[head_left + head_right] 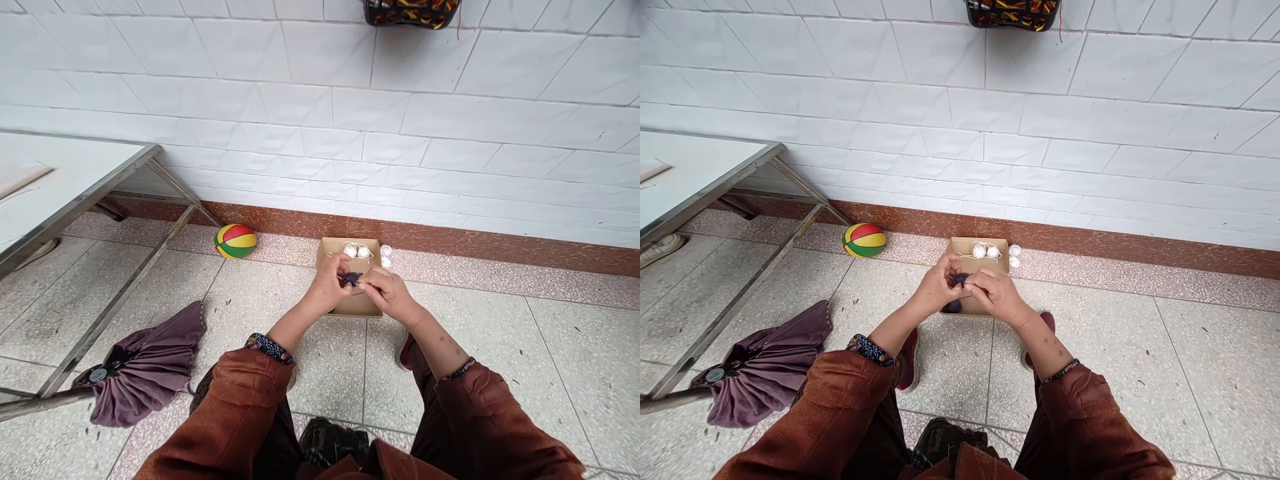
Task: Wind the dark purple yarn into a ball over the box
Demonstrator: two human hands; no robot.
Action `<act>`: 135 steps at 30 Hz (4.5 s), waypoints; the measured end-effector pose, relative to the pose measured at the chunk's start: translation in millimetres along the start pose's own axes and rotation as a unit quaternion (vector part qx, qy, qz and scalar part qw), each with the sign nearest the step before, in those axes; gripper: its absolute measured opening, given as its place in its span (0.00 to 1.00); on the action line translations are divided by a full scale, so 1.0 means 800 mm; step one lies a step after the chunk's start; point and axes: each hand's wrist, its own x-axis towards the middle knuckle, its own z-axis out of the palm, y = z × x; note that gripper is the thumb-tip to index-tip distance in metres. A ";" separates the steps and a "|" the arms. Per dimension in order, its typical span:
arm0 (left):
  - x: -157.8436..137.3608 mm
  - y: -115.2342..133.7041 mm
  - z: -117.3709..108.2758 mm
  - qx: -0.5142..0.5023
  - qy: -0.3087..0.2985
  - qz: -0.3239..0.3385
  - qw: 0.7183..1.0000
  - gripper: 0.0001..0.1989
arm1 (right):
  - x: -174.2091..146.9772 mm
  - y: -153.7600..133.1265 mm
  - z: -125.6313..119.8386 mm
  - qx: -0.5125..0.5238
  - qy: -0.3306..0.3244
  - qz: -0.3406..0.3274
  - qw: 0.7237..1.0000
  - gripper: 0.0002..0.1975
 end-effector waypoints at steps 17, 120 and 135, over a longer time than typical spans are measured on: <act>0.003 0.000 -0.006 -0.017 0.047 0.007 0.999 0.28 | -0.011 0.004 0.028 -0.044 -0.054 -0.008 0.998 0.11; -0.006 0.010 -0.013 0.016 -0.044 0.048 0.998 0.27 | 0.003 0.032 0.025 0.127 -0.006 0.182 0.975 0.09; -0.007 0.005 -0.005 0.127 0.031 0.039 0.991 0.20 | 0.001 0.024 0.037 0.111 0.016 0.212 0.971 0.20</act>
